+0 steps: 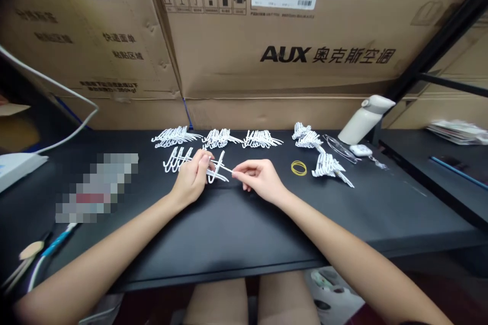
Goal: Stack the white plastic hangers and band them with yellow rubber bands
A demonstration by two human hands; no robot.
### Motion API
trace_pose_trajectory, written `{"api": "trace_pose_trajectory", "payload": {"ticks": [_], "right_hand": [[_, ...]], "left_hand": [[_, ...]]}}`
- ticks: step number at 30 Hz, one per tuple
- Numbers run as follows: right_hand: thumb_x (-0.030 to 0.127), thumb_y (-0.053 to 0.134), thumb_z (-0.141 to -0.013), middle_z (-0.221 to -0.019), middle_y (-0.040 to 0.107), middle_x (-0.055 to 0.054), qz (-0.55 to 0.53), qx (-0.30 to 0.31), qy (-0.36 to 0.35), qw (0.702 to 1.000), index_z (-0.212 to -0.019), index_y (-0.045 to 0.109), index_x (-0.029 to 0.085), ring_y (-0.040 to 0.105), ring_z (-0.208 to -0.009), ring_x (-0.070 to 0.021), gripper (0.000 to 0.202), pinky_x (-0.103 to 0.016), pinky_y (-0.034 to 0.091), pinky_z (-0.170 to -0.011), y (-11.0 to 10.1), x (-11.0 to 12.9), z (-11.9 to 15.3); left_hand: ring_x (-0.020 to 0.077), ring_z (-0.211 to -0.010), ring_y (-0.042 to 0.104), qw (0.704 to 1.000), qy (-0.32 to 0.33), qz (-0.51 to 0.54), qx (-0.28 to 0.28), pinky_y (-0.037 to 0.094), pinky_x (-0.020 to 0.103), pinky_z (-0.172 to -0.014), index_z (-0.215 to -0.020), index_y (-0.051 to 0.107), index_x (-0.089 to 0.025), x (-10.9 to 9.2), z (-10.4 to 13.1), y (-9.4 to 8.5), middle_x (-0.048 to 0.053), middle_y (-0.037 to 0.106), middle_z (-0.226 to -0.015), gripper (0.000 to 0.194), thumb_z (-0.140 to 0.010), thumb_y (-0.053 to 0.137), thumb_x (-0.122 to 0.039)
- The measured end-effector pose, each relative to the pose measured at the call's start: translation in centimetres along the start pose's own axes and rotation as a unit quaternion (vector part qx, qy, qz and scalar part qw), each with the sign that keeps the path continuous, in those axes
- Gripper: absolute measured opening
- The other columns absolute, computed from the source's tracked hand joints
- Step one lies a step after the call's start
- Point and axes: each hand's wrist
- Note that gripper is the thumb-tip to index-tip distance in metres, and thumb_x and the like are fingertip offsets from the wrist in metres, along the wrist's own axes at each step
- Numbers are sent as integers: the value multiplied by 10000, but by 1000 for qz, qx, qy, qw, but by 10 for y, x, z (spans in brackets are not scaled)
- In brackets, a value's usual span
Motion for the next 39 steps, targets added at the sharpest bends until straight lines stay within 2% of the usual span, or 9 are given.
{"api": "trace_pose_trajectory", "payload": {"ticks": [7, 11, 16, 19, 21, 24, 27, 31, 39], "right_hand": [[386, 682, -724, -656, 642, -37, 43, 22, -14, 999, -757, 670, 145, 531, -526, -109, 244, -226, 445, -493, 10, -9, 0], [371, 680, -721, -698, 658, -44, 34, -1, -10, 999, -732, 655, 149, 565, -590, -126, 224, -227, 453, -525, 16, -9, 0], [368, 648, -753, -743, 669, -48, 78, 8, -13, 997, -776, 663, 148, 572, -581, -124, 222, -216, 433, -483, 19, -14, 0], [363, 625, -776, -854, 685, -63, 111, 9, -41, 993, -803, 652, 157, 619, -714, -158, 209, -236, 483, -570, 20, -14, 2], [354, 611, -793, -836, 686, -56, 124, 11, -56, 991, -802, 640, 161, 630, -734, -162, 195, -252, 501, -624, 22, -14, 4], [358, 589, -819, -784, 695, -50, 111, 38, -65, 991, -829, 644, 158, 652, -712, -165, 207, -271, 516, -670, 24, -13, 7], [387, 556, -845, -832, 715, -67, 77, 75, -60, 992, -900, 670, 153, 679, -772, -188, 266, -293, 530, -727, 25, -12, 8], [415, 539, -854, -839, 722, -70, 68, 95, -47, 992, -873, 687, 147, 683, -775, -194, 307, -292, 531, -731, 25, -9, 9], [306, 443, -920, -795, 705, -43, 225, 87, -144, 960, -806, 671, 168, 636, -693, -152, 290, -253, 460, -696, 23, 0, 14]], "left_hand": [[137, -530, 542, 999, 7, 26, 45, 404, 239, -586, -899, 504, -195, -7, 3, 3, -10, 580, -614, 267, -956, 282, -333], [134, -532, 571, 999, 1, 27, 37, 417, 232, -586, -891, 500, -194, -9, 3, 3, -13, 574, -612, 266, -956, 285, -336], [135, -534, 580, 999, 7, 9, 36, 417, 233, -588, -914, 523, -193, -7, 3, 3, -10, 579, -626, 269, -952, 300, -339], [138, -524, 565, 999, 15, -3, 44, 410, 241, -590, -927, 526, -194, -6, 3, 4, -11, 578, -609, 259, -949, 309, -334], [137, -519, 556, 999, 17, 0, 52, 408, 241, -592, -936, 524, -193, -5, 4, 4, -15, 573, -595, 253, -949, 313, -333], [130, -540, 555, 998, 19, 24, 58, 407, 233, -602, -926, 526, -189, -6, 4, 5, -12, 584, -611, 244, -945, 327, -329], [127, -563, 553, 997, 16, 45, 64, 405, 231, -605, -922, 526, -183, -8, 5, 7, -6, 592, -645, 244, -941, 329, -327], [134, -579, 535, 995, 32, 28, 92, 402, 249, -614, -934, 496, -183, -10, 7, 7, 3, 570, -678, 244, -948, 306, -336], [140, -593, 541, 993, 27, 29, 113, 411, 254, -632, -914, 474, -193, -12, 7, 6, 4, 571, -690, 267, -959, 266, -354]]}}
Point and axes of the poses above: each hand's wrist, its own z-axis away from the middle knuckle, its own y-axis out of the palm, x = y × z
